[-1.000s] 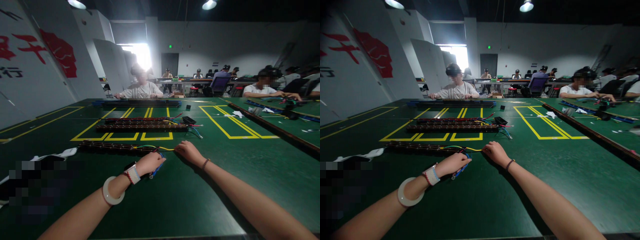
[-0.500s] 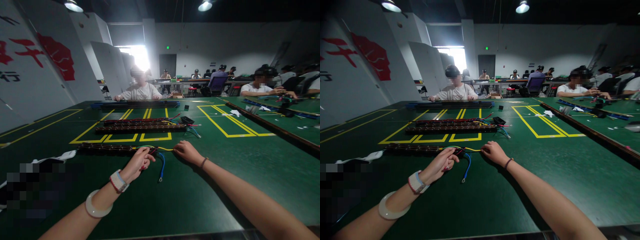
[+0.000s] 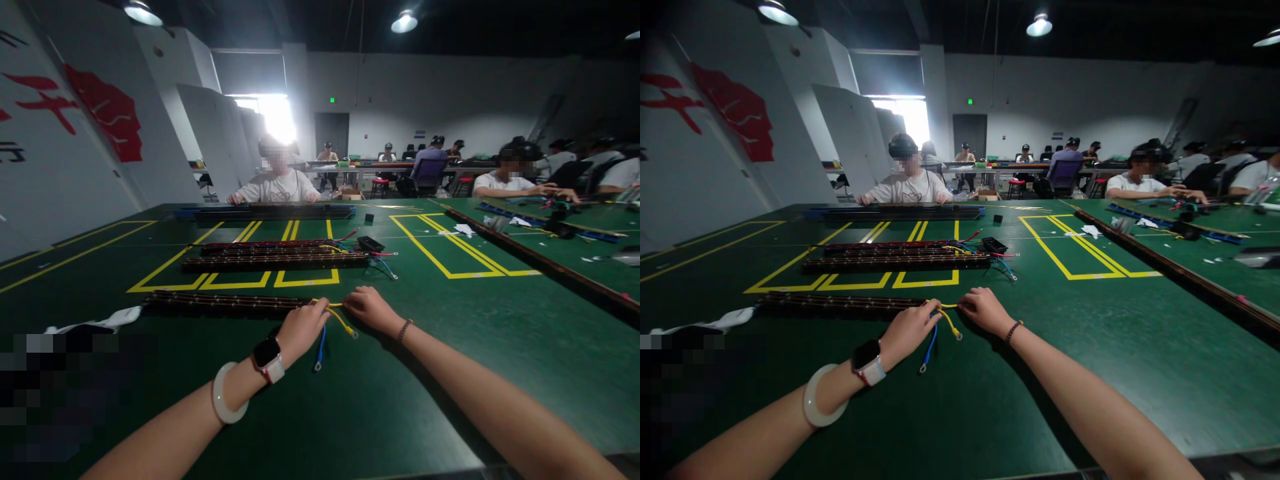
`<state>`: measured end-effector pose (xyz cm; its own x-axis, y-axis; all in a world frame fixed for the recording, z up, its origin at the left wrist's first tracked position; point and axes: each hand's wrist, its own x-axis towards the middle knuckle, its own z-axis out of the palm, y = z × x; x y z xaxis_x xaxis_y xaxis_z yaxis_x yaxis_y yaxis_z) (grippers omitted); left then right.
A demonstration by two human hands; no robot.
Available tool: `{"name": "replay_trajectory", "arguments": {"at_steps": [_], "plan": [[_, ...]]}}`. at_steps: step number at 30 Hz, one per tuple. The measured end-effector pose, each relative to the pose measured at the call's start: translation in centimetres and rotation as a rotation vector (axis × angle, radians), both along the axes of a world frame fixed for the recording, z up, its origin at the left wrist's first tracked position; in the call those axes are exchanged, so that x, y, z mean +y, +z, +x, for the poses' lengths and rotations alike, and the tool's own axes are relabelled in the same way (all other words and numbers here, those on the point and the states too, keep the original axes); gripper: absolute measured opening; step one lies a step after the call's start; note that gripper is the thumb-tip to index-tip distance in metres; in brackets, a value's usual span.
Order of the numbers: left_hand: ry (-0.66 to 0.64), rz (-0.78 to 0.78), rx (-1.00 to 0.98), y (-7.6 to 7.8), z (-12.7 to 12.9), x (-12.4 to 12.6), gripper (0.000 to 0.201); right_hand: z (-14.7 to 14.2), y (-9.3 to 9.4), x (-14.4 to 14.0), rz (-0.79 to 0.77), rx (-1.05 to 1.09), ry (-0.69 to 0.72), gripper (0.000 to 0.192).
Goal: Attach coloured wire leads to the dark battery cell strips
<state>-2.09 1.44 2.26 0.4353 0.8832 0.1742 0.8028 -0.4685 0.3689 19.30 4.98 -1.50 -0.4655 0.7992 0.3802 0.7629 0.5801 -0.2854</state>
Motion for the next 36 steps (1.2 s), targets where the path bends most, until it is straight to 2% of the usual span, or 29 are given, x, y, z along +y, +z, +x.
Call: {"name": "replay_trajectory", "arguments": {"at_steps": [4,6,8,10,14,15,17,21,23,27,30,32,36], "plan": [[0.038,0.052,0.035,-0.8,0.0,-0.7,0.026,-0.1,0.3,-0.2,-0.025,0.004,0.001,0.022],[0.044,0.024,0.003,-0.9,-0.2,-0.9,0.023,-0.2,0.5,-0.4,-0.047,0.016,-0.011,0.023],[0.038,-0.064,-0.047,-0.8,-0.4,-0.9,0.029,-0.5,0.8,-0.6,-0.098,0.038,-0.034,0.025],[0.052,-0.247,-0.119,-0.7,-0.4,-0.7,0.034,-0.8,1.1,-0.9,-0.167,0.062,-0.057,0.026],[0.048,-0.768,-0.416,-0.7,-0.4,-0.2,0.031,-1.8,1.7,-1.5,-0.306,0.104,-0.060,0.028],[0.027,-0.865,-0.510,-0.8,-0.4,-0.1,0.030,-2.0,1.8,-1.7,-0.332,0.109,-0.049,0.029],[0.007,-0.961,-0.665,-1.0,-0.4,0.0,0.030,-2.4,1.9,-1.9,-0.360,0.103,-0.033,0.028],[-0.018,-0.952,-0.800,-1.3,-0.3,-0.1,0.030,-2.7,1.7,-2.0,-0.344,0.082,-0.056,0.021],[-0.022,-0.920,-0.742,-1.3,-0.2,-0.1,0.029,-2.8,1.5,-2.0,-0.310,0.082,-0.055,0.016],[0.029,-0.626,-0.444,-1.0,-0.2,-0.4,0.032,-2.8,1.2,-2.4,-0.216,0.055,-0.018,0.010],[0.039,-0.451,-0.359,-1.0,-0.2,-0.6,0.034,-2.9,1.1,-2.7,-0.155,0.058,-0.008,0.008],[0.057,-0.507,-0.403,-1.1,-0.1,-0.6,0.032,-3.0,1.1,-2.9,-0.130,0.074,-0.007,0.009],[0.033,-0.847,-0.745,-1.1,0.4,-0.7,0.025,-3.5,1.5,-3.4,-0.105,0.091,-0.022,0.014]]}}
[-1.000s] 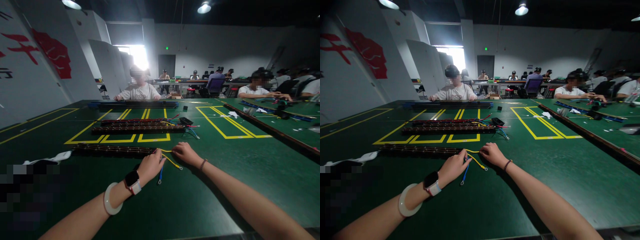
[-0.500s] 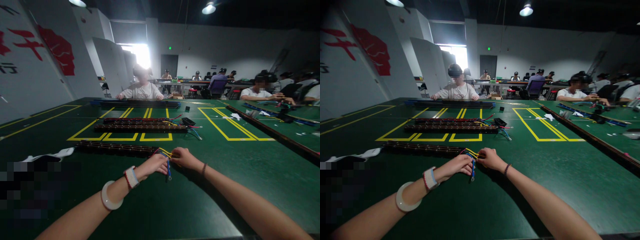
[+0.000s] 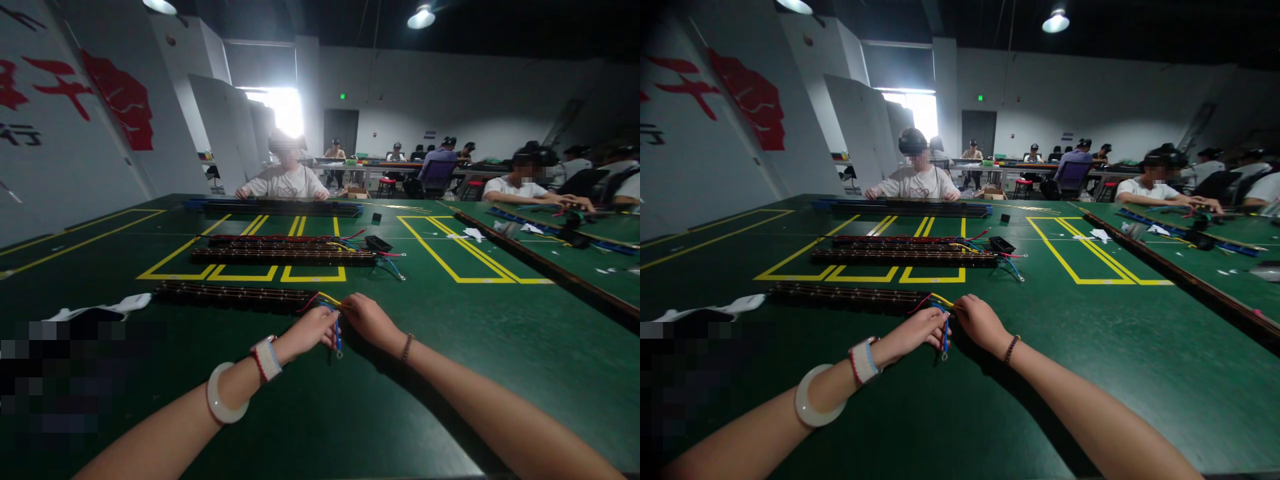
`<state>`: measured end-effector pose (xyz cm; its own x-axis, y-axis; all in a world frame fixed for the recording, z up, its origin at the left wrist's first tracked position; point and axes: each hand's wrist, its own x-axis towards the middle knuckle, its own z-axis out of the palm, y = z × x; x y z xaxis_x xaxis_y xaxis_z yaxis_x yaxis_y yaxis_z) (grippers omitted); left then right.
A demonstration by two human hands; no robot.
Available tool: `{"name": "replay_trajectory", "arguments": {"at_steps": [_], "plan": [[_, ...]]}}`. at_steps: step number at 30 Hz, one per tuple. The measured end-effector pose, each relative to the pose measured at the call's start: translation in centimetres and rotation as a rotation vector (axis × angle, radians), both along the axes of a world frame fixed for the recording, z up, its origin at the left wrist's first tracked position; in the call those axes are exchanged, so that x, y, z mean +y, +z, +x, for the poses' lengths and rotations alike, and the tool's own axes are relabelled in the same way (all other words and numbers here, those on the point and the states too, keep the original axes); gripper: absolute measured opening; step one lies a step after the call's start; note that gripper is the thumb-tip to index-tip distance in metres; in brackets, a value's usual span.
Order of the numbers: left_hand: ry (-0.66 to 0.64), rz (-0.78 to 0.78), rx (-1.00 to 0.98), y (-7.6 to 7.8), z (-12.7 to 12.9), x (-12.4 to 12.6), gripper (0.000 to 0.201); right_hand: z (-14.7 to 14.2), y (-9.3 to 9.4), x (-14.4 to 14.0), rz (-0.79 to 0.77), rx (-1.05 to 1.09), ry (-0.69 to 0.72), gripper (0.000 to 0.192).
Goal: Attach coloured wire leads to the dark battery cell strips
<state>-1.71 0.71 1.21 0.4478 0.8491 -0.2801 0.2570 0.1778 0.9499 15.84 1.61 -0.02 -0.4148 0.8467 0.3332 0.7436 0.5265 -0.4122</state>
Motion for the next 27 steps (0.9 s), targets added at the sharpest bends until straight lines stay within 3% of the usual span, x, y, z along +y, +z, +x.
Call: {"name": "replay_trajectory", "arguments": {"at_steps": [5,12,16,22,27], "plan": [[0.044,-0.203,-0.355,0.3,0.8,-0.3,0.022,-0.6,0.8,-1.0,0.143,-0.296,-0.032,0.013],[0.232,-0.333,-0.595,-1.4,2.7,0.9,0.020,-1.7,0.9,-2.4,0.312,-0.515,0.052,0.019],[0.296,-0.371,-0.620,-1.7,2.9,1.0,0.017,-1.7,1.6,-2.4,0.199,-0.396,0.013,0.014],[0.178,-0.379,-0.664,-1.1,2.4,0.7,0.026,-0.2,3.8,-0.8,-0.042,-0.137,0.066,0.023],[0.152,-0.358,-0.655,-1.2,2.1,0.7,0.023,0.2,4.2,-0.7,-0.071,-0.283,-0.013,0.024]]}}
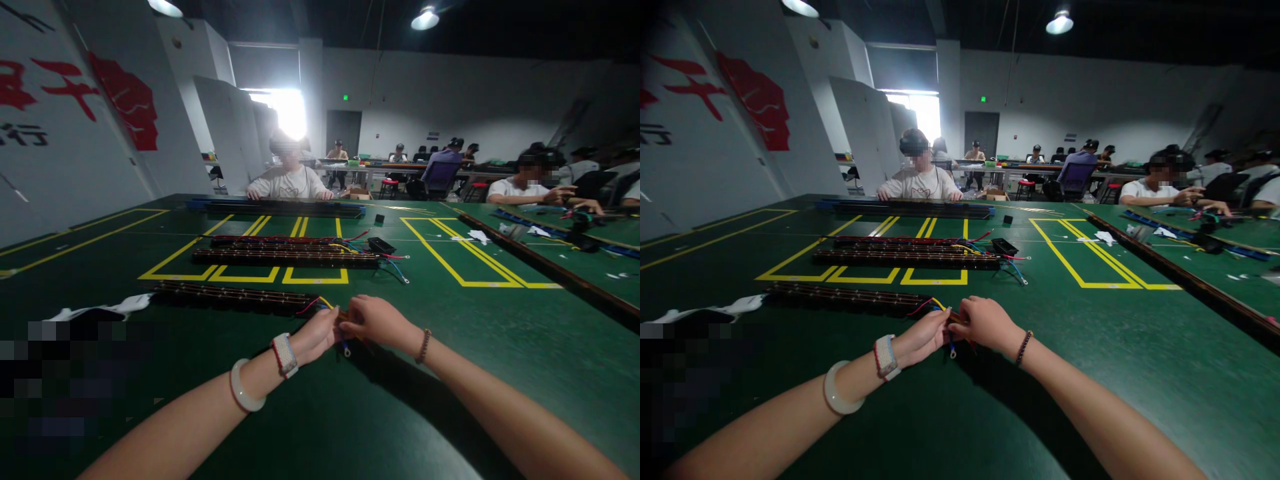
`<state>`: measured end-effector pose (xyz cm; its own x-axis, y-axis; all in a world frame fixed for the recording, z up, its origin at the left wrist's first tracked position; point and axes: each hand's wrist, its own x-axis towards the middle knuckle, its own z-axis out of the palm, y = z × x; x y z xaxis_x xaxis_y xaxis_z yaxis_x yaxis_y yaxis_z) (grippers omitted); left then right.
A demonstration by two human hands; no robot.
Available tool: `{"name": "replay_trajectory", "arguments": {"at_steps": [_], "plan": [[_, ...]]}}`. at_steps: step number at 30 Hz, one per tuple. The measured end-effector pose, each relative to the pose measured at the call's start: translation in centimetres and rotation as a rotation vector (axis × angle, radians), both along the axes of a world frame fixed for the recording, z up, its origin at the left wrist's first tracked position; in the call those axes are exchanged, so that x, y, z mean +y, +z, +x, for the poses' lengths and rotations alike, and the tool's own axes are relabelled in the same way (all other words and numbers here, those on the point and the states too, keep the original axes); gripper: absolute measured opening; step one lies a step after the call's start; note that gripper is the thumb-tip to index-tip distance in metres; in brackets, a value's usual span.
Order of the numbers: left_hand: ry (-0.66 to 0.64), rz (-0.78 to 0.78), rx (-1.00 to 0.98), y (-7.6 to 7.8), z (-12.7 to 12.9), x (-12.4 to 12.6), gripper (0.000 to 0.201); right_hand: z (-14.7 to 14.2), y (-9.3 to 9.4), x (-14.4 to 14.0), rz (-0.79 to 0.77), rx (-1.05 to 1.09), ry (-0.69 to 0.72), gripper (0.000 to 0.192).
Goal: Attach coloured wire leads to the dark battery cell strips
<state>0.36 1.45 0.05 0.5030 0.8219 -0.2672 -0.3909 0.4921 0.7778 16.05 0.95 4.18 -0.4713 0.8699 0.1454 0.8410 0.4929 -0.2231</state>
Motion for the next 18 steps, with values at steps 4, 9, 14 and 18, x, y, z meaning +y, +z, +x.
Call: {"name": "replay_trajectory", "arguments": {"at_steps": [4,9,14,18], "plan": [[-0.008,-0.015,0.020,0.0,0.0,-0.1,0.019,0.2,0.0,-0.1,-0.060,-0.103,-0.049,0.025],[0.017,-0.015,0.073,-0.1,-0.1,-0.1,0.023,1.1,0.3,1.2,-0.052,-0.123,-0.163,0.026],[-0.023,-0.024,0.182,-0.2,-0.5,0.1,0.028,2.0,-1.6,3.1,0.052,-0.031,-0.272,0.025],[-0.081,0.000,0.175,-0.5,-0.7,0.2,0.029,2.3,-3.5,4.3,0.099,0.034,-0.294,0.027]]}}
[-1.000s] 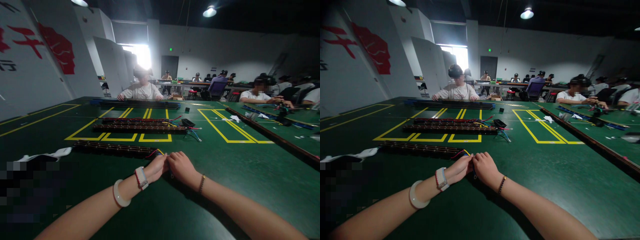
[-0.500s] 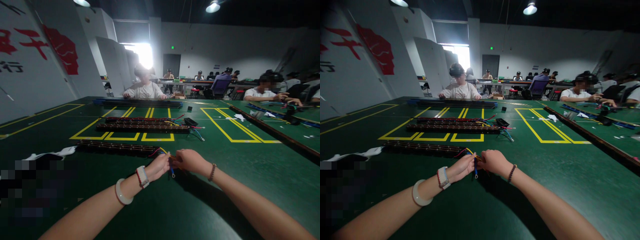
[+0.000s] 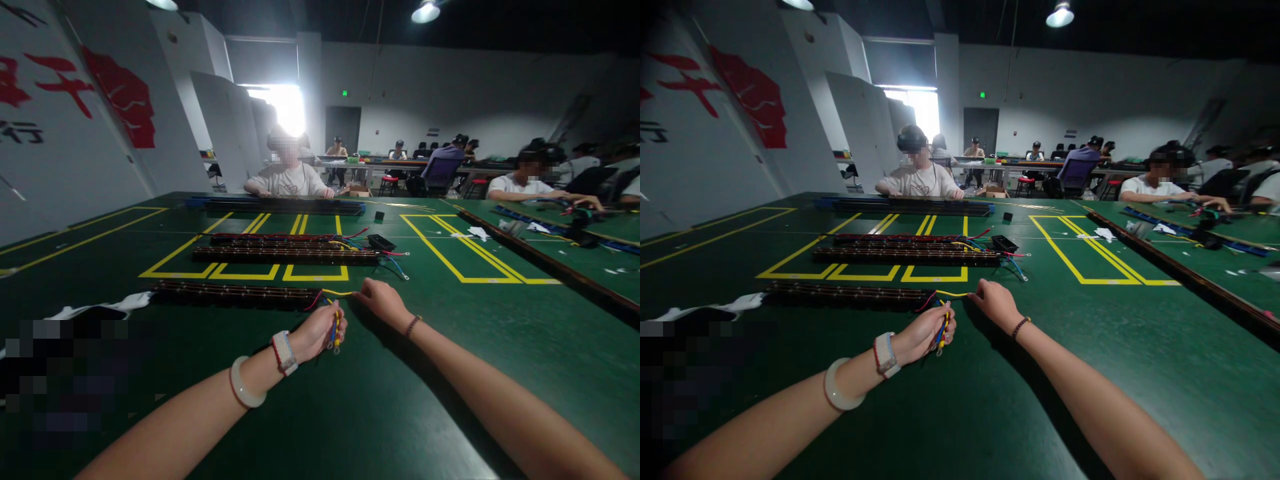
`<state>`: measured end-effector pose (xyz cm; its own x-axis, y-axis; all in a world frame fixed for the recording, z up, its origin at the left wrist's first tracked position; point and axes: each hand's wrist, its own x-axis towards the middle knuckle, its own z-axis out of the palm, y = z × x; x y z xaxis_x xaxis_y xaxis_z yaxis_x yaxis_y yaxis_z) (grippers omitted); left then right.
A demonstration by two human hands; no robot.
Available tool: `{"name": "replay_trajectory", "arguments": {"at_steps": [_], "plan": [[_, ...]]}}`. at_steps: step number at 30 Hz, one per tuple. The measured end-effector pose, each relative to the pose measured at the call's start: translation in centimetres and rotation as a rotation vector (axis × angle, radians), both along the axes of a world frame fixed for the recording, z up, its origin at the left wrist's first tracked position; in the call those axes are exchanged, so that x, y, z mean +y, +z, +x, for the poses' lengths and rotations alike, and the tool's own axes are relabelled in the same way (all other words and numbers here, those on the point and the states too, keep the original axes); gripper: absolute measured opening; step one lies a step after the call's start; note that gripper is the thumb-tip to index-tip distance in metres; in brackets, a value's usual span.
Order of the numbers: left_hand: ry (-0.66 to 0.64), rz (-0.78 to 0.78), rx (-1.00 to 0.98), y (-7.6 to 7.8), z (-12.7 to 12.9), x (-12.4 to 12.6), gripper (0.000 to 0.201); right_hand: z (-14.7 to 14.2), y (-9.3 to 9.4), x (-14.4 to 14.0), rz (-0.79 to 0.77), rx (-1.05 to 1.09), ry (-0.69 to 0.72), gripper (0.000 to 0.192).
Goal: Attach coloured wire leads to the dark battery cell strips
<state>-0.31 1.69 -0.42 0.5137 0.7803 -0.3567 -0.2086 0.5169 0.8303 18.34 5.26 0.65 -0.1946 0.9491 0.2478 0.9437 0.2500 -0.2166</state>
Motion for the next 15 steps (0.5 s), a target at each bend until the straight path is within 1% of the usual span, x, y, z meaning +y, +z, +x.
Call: {"name": "replay_trajectory", "arguments": {"at_steps": [4,6,8,11,13,15], "plan": [[-0.025,-0.016,-0.017,-0.1,-0.1,0.2,0.028,0.0,-0.9,0.7,0.062,-0.047,0.012,0.029],[-0.023,-0.031,-0.023,0.1,-0.2,0.2,0.027,0.1,-1.1,0.7,0.135,-0.092,0.034,0.029],[-0.019,-0.032,-0.043,0.5,-0.2,0.0,0.027,0.2,-1.1,0.3,0.240,-0.107,0.080,0.029],[-0.012,-0.032,-0.111,1.0,0.0,-0.2,0.028,0.3,-0.9,-0.7,0.339,-0.090,0.261,0.025],[-0.016,-0.045,-0.150,1.0,0.1,-0.3,0.030,0.3,-0.7,-1.4,0.354,-0.114,0.407,0.023],[-0.026,-0.043,-0.185,0.8,0.1,-0.3,0.031,0.2,-0.6,-1.9,0.357,-0.165,0.541,0.024]]}}
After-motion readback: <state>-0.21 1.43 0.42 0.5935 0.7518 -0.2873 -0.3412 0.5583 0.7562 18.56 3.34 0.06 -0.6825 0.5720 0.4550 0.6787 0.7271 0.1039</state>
